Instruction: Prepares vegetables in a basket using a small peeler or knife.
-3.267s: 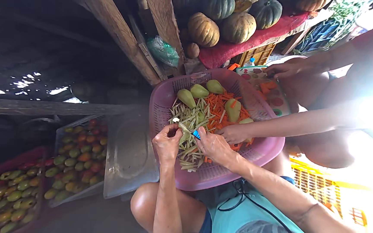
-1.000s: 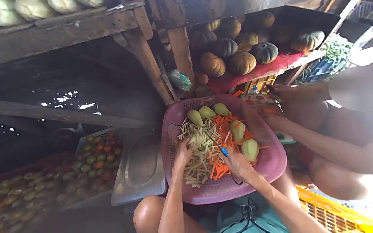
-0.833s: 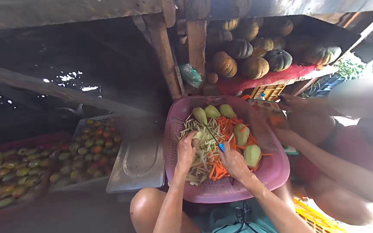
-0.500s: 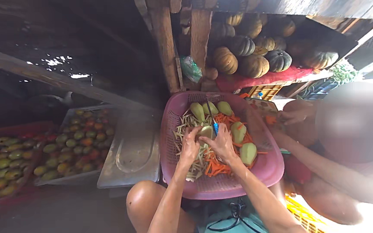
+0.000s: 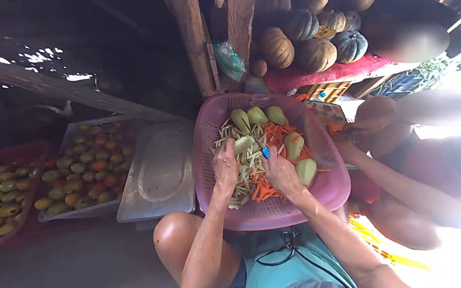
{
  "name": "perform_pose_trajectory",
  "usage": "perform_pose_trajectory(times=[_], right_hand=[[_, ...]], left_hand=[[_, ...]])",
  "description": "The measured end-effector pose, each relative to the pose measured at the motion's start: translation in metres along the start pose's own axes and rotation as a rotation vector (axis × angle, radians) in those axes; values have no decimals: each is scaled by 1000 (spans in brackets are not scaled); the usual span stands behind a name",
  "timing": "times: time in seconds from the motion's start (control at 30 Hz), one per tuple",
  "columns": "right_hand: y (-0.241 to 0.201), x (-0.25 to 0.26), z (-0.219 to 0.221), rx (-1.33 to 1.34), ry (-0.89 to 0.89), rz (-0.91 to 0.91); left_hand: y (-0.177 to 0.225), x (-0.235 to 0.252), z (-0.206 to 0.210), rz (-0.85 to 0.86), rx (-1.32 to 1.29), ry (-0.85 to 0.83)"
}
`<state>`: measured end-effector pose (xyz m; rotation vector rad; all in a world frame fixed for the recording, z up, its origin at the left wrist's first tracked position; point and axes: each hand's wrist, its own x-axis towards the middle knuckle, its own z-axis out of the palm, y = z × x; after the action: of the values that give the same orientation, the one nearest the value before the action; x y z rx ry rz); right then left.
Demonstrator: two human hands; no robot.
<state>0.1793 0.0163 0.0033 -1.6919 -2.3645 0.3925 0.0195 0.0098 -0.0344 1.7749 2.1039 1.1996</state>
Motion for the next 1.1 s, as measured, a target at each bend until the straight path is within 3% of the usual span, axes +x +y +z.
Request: perform_pose_trajectory(times=[0.07, 0.1, 0.2, 0.27, 0.33, 0.47, 0.67, 0.87, 1.0, 1.1], right_hand=[[-3, 1, 2, 8, 151, -78], [-3, 2, 4, 9, 139, -75], [6, 7, 16, -9, -245, 141], [16, 8, 25, 9, -368, 230], [11, 5, 18, 41, -339, 212], [-7, 6, 6, 111, -89, 64], [18, 7, 31, 64, -394, 226], [-5, 6, 13, 115, -65, -2], [18, 8, 34, 133, -360, 183], [10, 0, 18, 188, -278, 147]], left_hand=[[-2, 0, 3, 32, 31, 47], [-1, -1, 4, 33, 40, 59], [4, -1, -3, -38, 28, 13], [3, 2, -5, -65, 36, 10], [1, 1, -3, -72, 61, 7], [3, -5, 4, -29, 87, -22], [-3, 0, -10, -20, 70, 112], [-1, -6, -1, -5, 120, 54], [-1, -3, -9, -3, 102, 120], [-1, -6, -3, -38, 98, 54]])
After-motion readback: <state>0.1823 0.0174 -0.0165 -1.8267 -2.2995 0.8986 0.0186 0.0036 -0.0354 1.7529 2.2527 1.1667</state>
